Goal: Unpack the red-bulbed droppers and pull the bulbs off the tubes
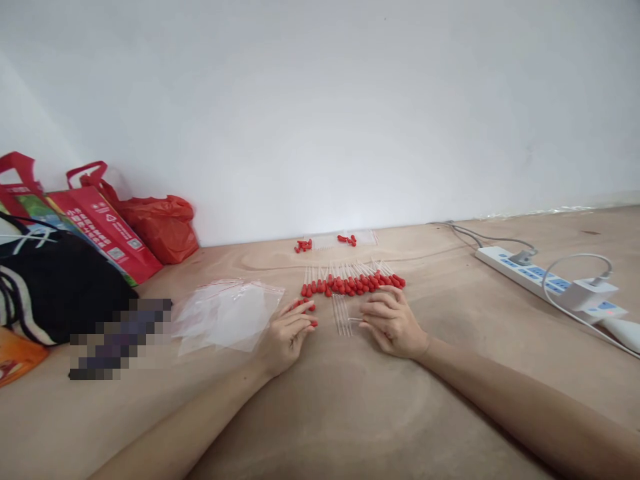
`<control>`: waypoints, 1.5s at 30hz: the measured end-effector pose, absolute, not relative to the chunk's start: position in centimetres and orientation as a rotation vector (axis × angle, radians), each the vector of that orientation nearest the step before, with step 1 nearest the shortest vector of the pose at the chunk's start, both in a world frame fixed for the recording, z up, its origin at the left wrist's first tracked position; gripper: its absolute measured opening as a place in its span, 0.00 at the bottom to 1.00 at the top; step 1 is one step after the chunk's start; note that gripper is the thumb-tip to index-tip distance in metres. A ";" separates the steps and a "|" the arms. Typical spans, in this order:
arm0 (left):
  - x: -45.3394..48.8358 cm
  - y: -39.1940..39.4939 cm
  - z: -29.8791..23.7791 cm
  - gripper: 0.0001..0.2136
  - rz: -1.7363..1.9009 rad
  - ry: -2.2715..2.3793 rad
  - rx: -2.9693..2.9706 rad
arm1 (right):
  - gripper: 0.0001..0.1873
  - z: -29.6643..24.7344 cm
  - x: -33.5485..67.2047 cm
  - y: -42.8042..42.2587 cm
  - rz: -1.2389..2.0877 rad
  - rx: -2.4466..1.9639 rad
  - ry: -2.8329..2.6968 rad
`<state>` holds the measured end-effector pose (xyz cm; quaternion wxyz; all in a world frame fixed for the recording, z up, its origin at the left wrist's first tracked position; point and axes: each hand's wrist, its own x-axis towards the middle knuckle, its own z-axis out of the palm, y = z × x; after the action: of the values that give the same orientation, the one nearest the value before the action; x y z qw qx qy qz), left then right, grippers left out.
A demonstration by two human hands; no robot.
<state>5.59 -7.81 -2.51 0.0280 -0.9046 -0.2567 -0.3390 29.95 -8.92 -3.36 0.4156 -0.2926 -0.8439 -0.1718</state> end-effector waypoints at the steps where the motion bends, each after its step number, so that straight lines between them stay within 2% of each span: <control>1: 5.3 -7.8 -2.5 0.07 -1.064 -0.809 -2.768 | 0.08 -3.5 30.2 -8.8 -0.407 -0.775 -2.103; 8: 5.0 -6.8 -2.3 0.10 -1.354 -1.202 -2.376 | 0.15 -4.6 29.7 -8.0 -0.203 -1.052 -2.141; 12: 3.9 -5.5 -2.4 0.12 -1.356 -1.425 -2.215 | 0.20 -4.9 29.4 -7.8 -0.015 -1.081 -2.097; 19: 3.0 -4.8 -2.7 0.11 -1.215 -1.620 -2.262 | 0.08 -4.8 28.7 -7.5 0.084 -1.156 -1.949; 29: 3.2 -5.1 -2.7 0.14 -1.144 -1.664 -2.317 | 0.09 -4.3 28.2 -8.4 0.235 -1.021 -2.111; 33: 4.0 -5.6 -1.9 0.12 -1.016 -1.610 -2.289 | 0.20 -3.9 28.2 -8.6 0.254 -1.047 -2.141; 35: 4.8 -5.6 -1.2 0.11 -0.934 -1.632 -2.328 | 0.22 -3.8 28.3 -8.7 0.253 -1.060 -2.147; 40: 7.8 -3.6 0.4 0.09 -0.702 -1.736 -2.425 | 0.17 -3.6 28.5 -8.7 0.095 -1.159 -2.099; 45: 9.9 -1.1 -0.1 0.10 -0.666 -1.734 -2.430 | 0.13 -3.5 29.1 -8.7 0.004 -1.250 -1.999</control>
<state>9.85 -1.15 -0.06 0.0415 -0.7938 -0.5664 -0.2175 29.12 -8.67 -3.48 0.3820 -0.4900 -0.7836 0.0018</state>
